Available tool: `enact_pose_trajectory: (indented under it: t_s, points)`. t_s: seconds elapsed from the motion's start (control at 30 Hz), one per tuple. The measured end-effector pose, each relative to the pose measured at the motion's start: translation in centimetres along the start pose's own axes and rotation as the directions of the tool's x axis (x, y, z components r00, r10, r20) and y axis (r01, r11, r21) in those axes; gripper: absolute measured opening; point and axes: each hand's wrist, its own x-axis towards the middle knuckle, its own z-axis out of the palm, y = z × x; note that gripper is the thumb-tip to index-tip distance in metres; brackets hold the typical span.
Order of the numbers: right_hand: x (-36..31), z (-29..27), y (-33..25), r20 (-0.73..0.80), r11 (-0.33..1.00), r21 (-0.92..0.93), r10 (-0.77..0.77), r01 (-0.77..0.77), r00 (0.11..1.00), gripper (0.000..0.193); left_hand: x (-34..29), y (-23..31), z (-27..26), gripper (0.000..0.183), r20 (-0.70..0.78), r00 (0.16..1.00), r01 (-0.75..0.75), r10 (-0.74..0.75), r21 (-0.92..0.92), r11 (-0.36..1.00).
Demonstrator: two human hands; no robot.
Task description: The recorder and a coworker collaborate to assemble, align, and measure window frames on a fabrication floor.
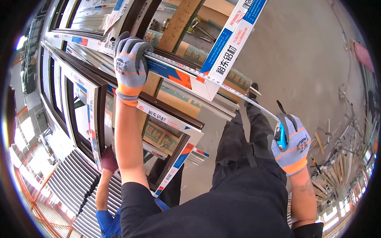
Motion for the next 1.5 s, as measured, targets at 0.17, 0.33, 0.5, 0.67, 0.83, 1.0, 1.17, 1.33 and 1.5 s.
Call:
enact_pose_trajectory:
  t_s: [0.17, 0.33, 0.5, 0.67, 0.83, 1.0, 1.17, 1.33, 1.5]
  points:
    - [0.1, 0.1, 0.3, 0.000, 1.000, -0.029, 0.008, -0.008, 1.000, 0.058, -0.1, -0.1, 0.1, 0.028, 0.011, 1.000, -0.007, 0.008, -0.013, 1.000]
    - [0.1, 0.0, 0.3, 0.026, 0.999, -0.040, 0.031, -0.030, 0.999, 0.056, 0.0, -0.1, 0.1, 0.029, 0.012, 1.000, 0.008, -0.008, -0.008, 1.000]
    - [0.4, -0.3, 0.1, 0.042, 0.999, -0.047, 0.025, -0.023, 0.999, 0.055, 0.0, -0.2, 0.2, 0.029, 0.002, 1.000, 0.009, -0.009, -0.012, 1.000]
    - [0.6, -0.3, 0.1, 0.040, 0.997, -0.075, 0.010, -0.007, 0.999, 0.054, 0.1, 0.0, 0.2, 0.026, -0.002, 1.000, 0.015, -0.015, -0.006, 1.000]
    - [0.7, -0.2, -0.1, 0.029, 0.998, -0.058, 0.018, -0.016, 0.999, 0.054, 0.1, 0.1, 0.2, 0.025, -0.011, 1.000, 0.024, -0.024, -0.004, 1.000]
    - [0.8, -0.3, -0.2, 0.029, 0.997, -0.074, 0.012, -0.010, 1.000, 0.057, 0.1, 0.2, 0.2, 0.025, -0.006, 0.999, 0.036, -0.036, 0.003, 0.999]
    - [0.8, -0.5, -0.2, 0.036, 0.999, -0.054, 0.004, -0.002, 0.999, 0.054, 0.2, 0.0, 0.2, 0.023, -0.036, 0.999, 0.029, -0.029, 0.003, 1.000]
    - [0.9, -0.8, 0.0, 0.033, 0.999, -0.010, 0.042, -0.041, 0.999, 0.053, -0.1, 4.6, -1.4, 0.020, -0.198, 0.979, 0.059, -0.054, 0.024, 0.998]
    - [1.0, -1.3, 1.0, 0.018, 0.995, 0.064, 0.071, -0.072, 0.997, 0.052, 0.2, 9.2, -1.2, 0.024, 0.258, 0.966, 0.033, 0.028, -0.227, 0.973]
